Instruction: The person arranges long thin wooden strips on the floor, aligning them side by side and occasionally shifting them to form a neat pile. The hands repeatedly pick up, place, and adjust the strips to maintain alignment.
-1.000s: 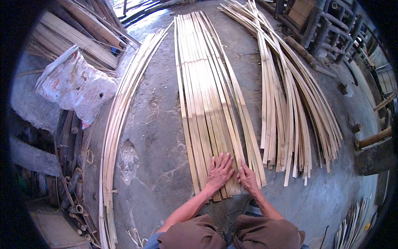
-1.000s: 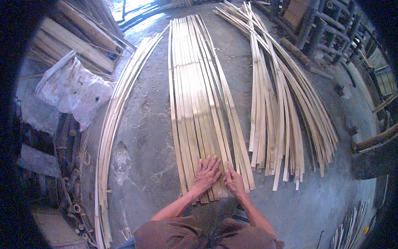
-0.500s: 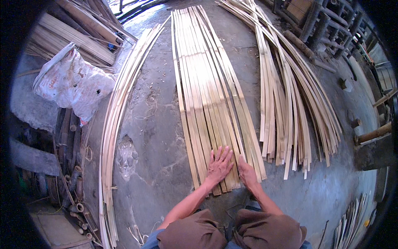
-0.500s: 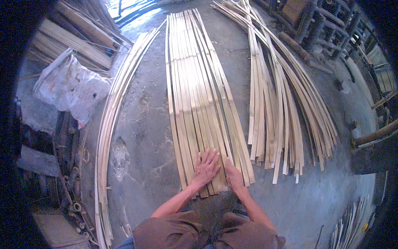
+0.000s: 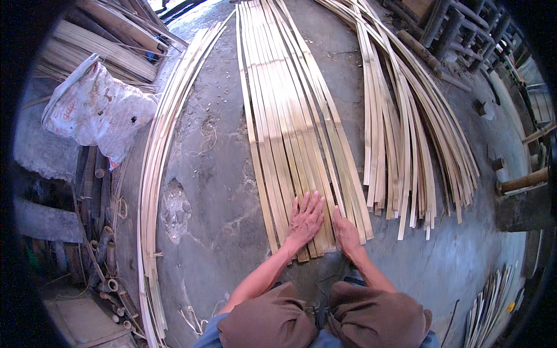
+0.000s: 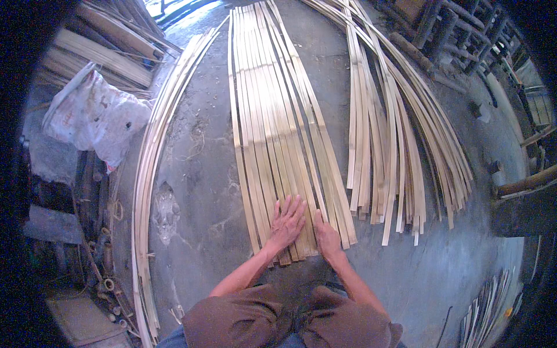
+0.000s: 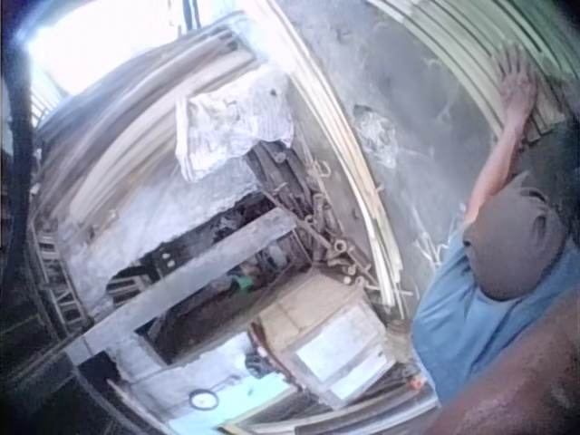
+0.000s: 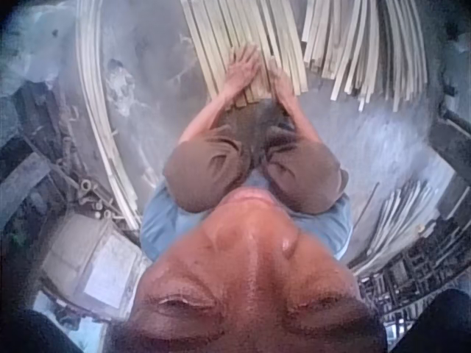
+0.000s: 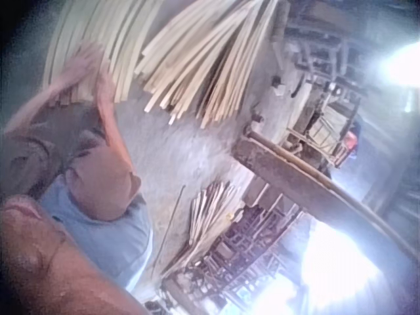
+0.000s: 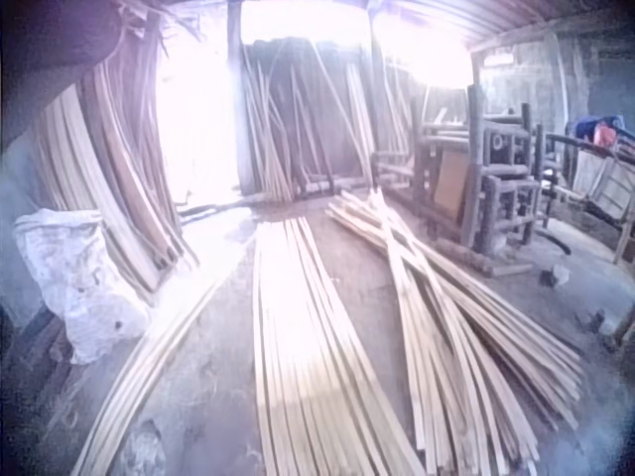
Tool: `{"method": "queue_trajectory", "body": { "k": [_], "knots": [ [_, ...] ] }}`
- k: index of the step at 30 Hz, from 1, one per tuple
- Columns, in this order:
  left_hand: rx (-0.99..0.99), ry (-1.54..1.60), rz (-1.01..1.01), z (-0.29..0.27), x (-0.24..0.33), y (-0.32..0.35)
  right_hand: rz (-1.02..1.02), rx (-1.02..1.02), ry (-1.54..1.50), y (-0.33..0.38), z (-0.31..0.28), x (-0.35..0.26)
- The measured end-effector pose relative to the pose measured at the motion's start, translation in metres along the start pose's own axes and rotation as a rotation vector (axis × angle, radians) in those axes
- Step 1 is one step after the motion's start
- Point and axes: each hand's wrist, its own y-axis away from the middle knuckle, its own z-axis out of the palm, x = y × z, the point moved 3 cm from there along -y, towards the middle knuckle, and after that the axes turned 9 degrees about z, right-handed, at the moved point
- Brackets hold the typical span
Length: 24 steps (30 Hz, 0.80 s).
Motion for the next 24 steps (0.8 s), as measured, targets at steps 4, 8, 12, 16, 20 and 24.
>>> {"method": "queue_trajectory", "body": {
  "k": [4,8,12,16,20,24],
  "knots": [
    [-0.026,-0.008,-0.024,0.002,0.000,0.001,0.006,-0.030,-0.028,0.002,0.002,0.001],
    [-0.019,-0.031,-0.015,0.002,-0.001,0.001,0.119,-0.020,-0.169,0.000,-0.002,-0.002],
    [-0.003,-0.024,-0.001,-0.002,0.000,0.000,0.200,0.004,-0.359,0.002,-0.020,-0.011],
    [-0.005,-0.036,0.012,-0.001,-0.003,0.004,0.064,0.185,-0.514,0.012,-0.051,-0.042],
    [0.004,-0.036,0.015,0.003,-0.005,0.004,-0.035,0.246,-0.575,0.019,-0.061,-0.057],
    [0.038,-0.007,0.006,0.009,-0.006,0.005,-0.050,0.281,-0.510,0.016,-0.051,-0.057]
  ]
}}
